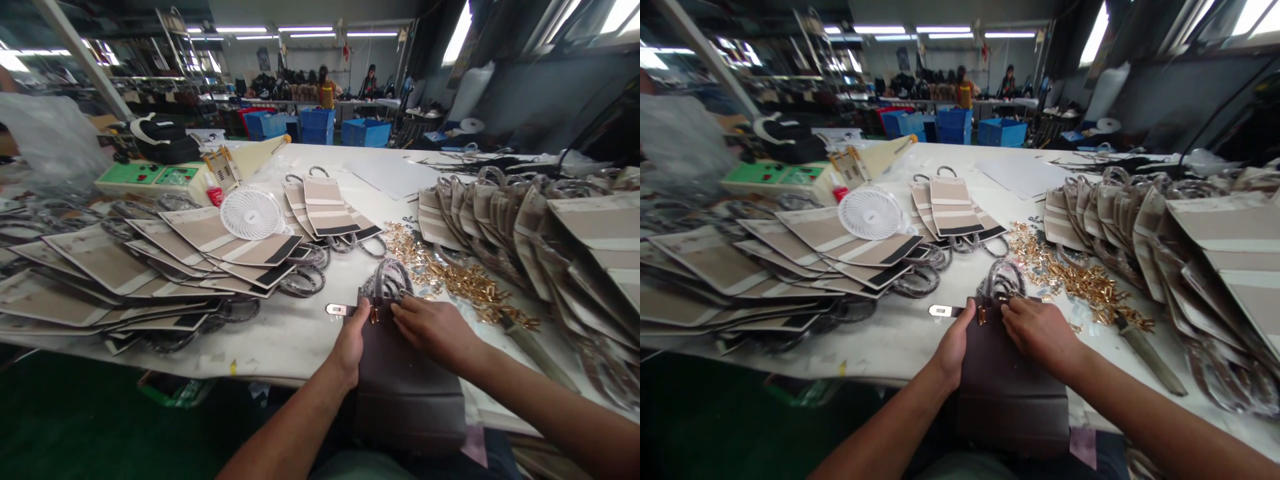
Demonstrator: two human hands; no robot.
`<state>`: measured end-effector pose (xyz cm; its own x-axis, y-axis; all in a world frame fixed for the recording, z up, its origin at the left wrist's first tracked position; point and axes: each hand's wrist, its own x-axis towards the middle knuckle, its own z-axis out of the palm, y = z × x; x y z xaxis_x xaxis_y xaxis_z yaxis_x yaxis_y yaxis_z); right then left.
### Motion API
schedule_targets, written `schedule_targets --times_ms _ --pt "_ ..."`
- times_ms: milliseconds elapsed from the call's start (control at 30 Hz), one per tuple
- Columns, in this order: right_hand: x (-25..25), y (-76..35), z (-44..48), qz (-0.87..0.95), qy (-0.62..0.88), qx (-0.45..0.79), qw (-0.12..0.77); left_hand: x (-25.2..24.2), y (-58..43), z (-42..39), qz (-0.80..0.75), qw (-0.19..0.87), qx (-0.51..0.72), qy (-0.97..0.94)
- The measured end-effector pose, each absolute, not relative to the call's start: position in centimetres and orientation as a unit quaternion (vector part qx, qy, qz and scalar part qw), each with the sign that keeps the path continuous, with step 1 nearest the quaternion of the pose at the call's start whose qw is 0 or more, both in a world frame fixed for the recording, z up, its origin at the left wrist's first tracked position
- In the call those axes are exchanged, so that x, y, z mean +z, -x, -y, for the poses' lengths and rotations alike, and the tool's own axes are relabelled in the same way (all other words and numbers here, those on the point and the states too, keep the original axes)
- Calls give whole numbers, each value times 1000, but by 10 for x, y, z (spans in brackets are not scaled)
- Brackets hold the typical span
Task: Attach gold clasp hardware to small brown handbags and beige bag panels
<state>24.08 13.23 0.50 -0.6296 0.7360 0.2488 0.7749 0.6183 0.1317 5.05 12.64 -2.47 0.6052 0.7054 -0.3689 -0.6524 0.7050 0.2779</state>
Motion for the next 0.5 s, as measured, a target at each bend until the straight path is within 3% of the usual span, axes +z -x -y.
schedule_targets --times_ms 333,500 --pt "2 -252 -131 900 425 -50 86 -19 -48 -126 -181 916 355 -40" --pt "3 -254 -136 878 459 11 135 -24 -49 -125 -197 908 368 -38"
